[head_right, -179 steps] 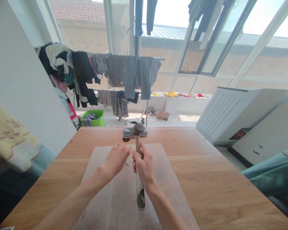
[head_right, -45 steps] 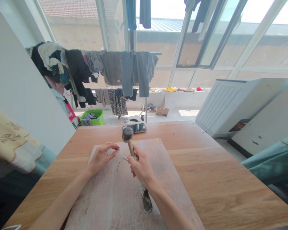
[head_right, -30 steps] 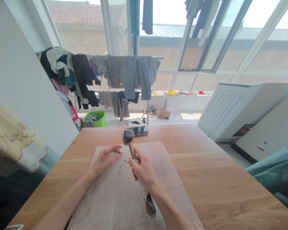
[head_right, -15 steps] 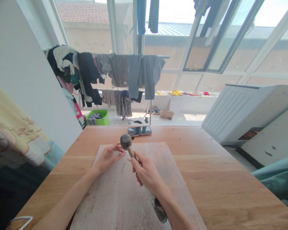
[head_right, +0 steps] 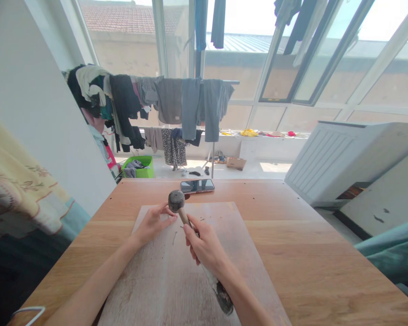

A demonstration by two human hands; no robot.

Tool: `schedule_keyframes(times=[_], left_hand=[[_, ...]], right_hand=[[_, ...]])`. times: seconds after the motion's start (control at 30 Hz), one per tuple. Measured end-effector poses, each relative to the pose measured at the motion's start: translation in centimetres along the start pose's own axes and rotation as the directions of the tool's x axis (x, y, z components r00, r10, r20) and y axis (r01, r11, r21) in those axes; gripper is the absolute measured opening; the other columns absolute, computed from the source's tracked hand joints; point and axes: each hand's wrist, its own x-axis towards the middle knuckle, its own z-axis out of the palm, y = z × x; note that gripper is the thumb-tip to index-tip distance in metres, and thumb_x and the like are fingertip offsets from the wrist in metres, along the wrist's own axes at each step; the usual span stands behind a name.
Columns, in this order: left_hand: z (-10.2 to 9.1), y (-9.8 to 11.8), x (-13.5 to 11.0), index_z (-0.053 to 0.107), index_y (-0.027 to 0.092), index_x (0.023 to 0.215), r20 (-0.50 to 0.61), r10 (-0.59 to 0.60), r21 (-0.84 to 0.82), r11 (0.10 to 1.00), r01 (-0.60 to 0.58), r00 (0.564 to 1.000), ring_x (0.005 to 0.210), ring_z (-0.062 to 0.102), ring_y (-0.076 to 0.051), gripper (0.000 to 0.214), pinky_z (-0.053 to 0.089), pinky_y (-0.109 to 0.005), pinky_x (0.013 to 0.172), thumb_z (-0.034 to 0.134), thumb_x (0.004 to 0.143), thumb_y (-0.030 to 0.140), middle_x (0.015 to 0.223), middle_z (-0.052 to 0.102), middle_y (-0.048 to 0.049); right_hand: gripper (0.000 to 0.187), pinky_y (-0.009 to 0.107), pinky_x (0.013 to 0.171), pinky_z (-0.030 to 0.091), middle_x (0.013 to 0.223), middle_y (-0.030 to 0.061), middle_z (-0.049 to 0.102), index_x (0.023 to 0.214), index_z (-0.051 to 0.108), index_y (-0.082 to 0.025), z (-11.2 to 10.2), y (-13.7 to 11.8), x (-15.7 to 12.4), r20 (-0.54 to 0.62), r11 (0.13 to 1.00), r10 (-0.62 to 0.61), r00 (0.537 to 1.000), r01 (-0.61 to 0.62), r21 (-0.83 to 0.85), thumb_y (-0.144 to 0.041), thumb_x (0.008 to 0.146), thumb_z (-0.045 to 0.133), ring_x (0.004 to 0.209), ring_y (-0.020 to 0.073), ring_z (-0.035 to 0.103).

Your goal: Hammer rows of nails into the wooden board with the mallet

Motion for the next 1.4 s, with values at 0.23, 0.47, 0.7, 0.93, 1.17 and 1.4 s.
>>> schedule_keyframes(times=[0.23, 0.47, 0.7, 0.93, 1.17, 1.4], left_hand=[[-0.2, 0.0, -0.4, 0.057, 0.023, 0.129, 0.002, 0.1, 0.139, 0.985, -0.099, 0.995, 0.106, 0.069, -0.022, 0.049, 0.051, -0.039, 0.099, 0.068, 0.082, 0.019, 0.113, 0.075, -0.0051], [-0.6, 4.6, -0.6, 0.064, 0.02, 0.105, 0.325, 0.359, 0.55, 0.681, -0.484, 0.875, 0.104, 0.064, -0.025, 0.015, 0.046, -0.041, 0.096, 0.058, 0.094, 0.013, 0.102, 0.073, -0.0073], [1.5, 7.0, 0.3, 0.065, 0.015, 0.097, 0.664, 0.227, 0.562, 0.477, -0.676, 0.713, 0.084, 0.067, -0.024, 0.017, 0.047, -0.037, 0.08, 0.059, 0.087, 0.002, 0.083, 0.074, -0.0075], [1.1, 3.1, 2.9, 0.069, 0.022, 0.099, 0.291, 0.242, 0.29, 0.9, -0.326, 0.926, 0.086, 0.069, -0.018, 0.028, 0.05, -0.03, 0.085, 0.063, 0.08, 0.003, 0.092, 0.074, -0.0007], [-0.1, 1.4, 3.6, 0.066, 0.02, 0.084, 0.225, 0.181, 0.113, 0.971, -0.21, 0.958, 0.082, 0.067, -0.016, 0.014, 0.049, -0.029, 0.084, 0.062, 0.078, 0.009, 0.085, 0.072, 0.0003], [-0.5, 1.6, 3.6, 0.067, 0.02, 0.082, 0.319, 0.071, 0.084, 0.991, -0.103, 0.945, 0.081, 0.067, -0.016, 0.01, 0.05, -0.028, 0.081, 0.06, 0.078, 0.013, 0.083, 0.072, 0.0001]], right_hand=[[0.036, 0.015, 0.026, 0.035, 0.062, -0.0094, 0.05, 0.109, 0.063, -0.018, -0.4, -0.4, 0.3, -0.111, 0.997, -0.013, 0.994, 0.021, 0.072, -0.047, 0.092, 0.052, 0.032, 0.0048, 0.042], [0.036, 0.017, 0.027, 0.036, 0.062, -0.0085, 0.05, 0.098, 0.058, -0.018, -1.4, -0.7, 0.8, -0.321, 0.986, -0.02, 0.947, 0.072, 0.151, -0.053, 0.089, 0.055, 0.035, 0.0061, 0.043], [0.034, 0.019, 0.027, 0.037, 0.061, -0.0082, 0.051, 0.096, 0.057, -0.02, -1.5, -0.7, 0.8, -0.346, 0.978, -0.01, 0.938, 0.081, 0.19, -0.052, 0.086, 0.057, 0.034, 0.0071, 0.043], [0.03, 0.017, 0.027, 0.037, 0.06, -0.0092, 0.05, 0.094, 0.056, -0.02, -1.3, -1.0, 0.7, -0.358, 0.975, -0.003, 0.934, 0.082, 0.205, -0.049, 0.086, 0.056, 0.034, 0.0062, 0.043], [0.028, 0.017, 0.028, 0.038, 0.061, -0.0086, 0.051, 0.086, 0.055, -0.021, -1.3, -1.0, 0.7, -0.358, 0.973, 0.001, 0.934, 0.081, 0.215, -0.049, 0.087, 0.056, 0.035, 0.0059, 0.043], [0.03, 0.018, 0.027, 0.038, 0.06, -0.0084, 0.051, 0.088, 0.056, -0.02, -1.2, -1.1, 0.8, -0.356, 0.974, 0.004, 0.934, 0.077, 0.213, -0.05, 0.086, 0.056, 0.034, 0.0064, 0.043]])
